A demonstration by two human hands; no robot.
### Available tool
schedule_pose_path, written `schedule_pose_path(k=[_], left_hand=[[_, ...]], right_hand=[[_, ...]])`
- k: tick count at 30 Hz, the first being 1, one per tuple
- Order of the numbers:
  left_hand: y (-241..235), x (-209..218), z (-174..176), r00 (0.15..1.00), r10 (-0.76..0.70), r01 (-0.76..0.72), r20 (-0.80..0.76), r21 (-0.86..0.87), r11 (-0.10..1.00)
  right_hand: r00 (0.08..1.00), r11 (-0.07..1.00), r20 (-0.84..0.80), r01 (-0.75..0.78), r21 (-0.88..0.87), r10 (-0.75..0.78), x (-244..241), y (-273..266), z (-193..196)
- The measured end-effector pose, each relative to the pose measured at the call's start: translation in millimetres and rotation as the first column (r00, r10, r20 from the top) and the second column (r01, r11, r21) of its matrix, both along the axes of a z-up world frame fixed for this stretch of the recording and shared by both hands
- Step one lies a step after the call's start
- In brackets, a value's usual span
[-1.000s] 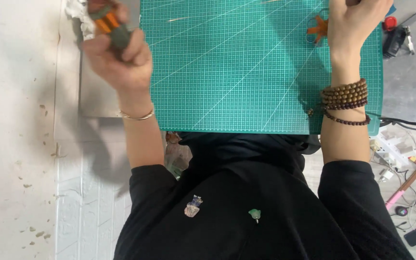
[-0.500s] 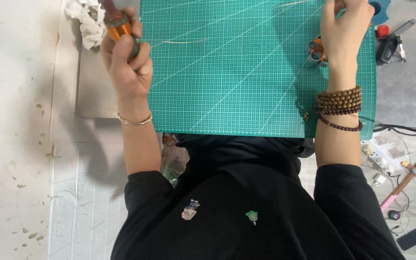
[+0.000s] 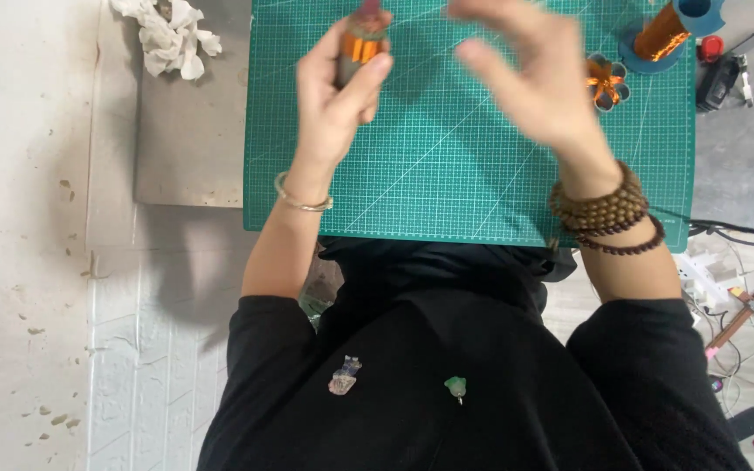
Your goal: Winding thin copper wire around a small core to create an electromagnetic coil on a workstation.
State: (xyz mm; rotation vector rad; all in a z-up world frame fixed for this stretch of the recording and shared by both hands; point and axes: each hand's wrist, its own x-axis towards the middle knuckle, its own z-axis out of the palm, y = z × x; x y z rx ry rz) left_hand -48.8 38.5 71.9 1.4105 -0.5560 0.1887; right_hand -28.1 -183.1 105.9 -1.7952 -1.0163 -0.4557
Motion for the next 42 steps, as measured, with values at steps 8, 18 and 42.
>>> schedule_pose_path(k=[8, 18, 42], left_hand=[[-33, 13, -8, 0.984, -0.018, 0.002, -0.177, -0.092, 0.996], [-31, 19, -25, 0.887, -0.352, 0.198, -0.299, -0.442, 0.875], [-33, 18, -42, 0.885, -0.382, 0.223, -0.267, -0.476, 0.851]], right_hand=[[0.873, 0.978, -0.462, -0.072, 0.196, 0.156, -4, 27, -15], [0.92, 0.974, -0.391, 0.098, 0.202, -0.011, -2, 35, -36], [0.913, 0.943, -0.408, 0.106, 0.314, 0.033, -2, 42, -55]])
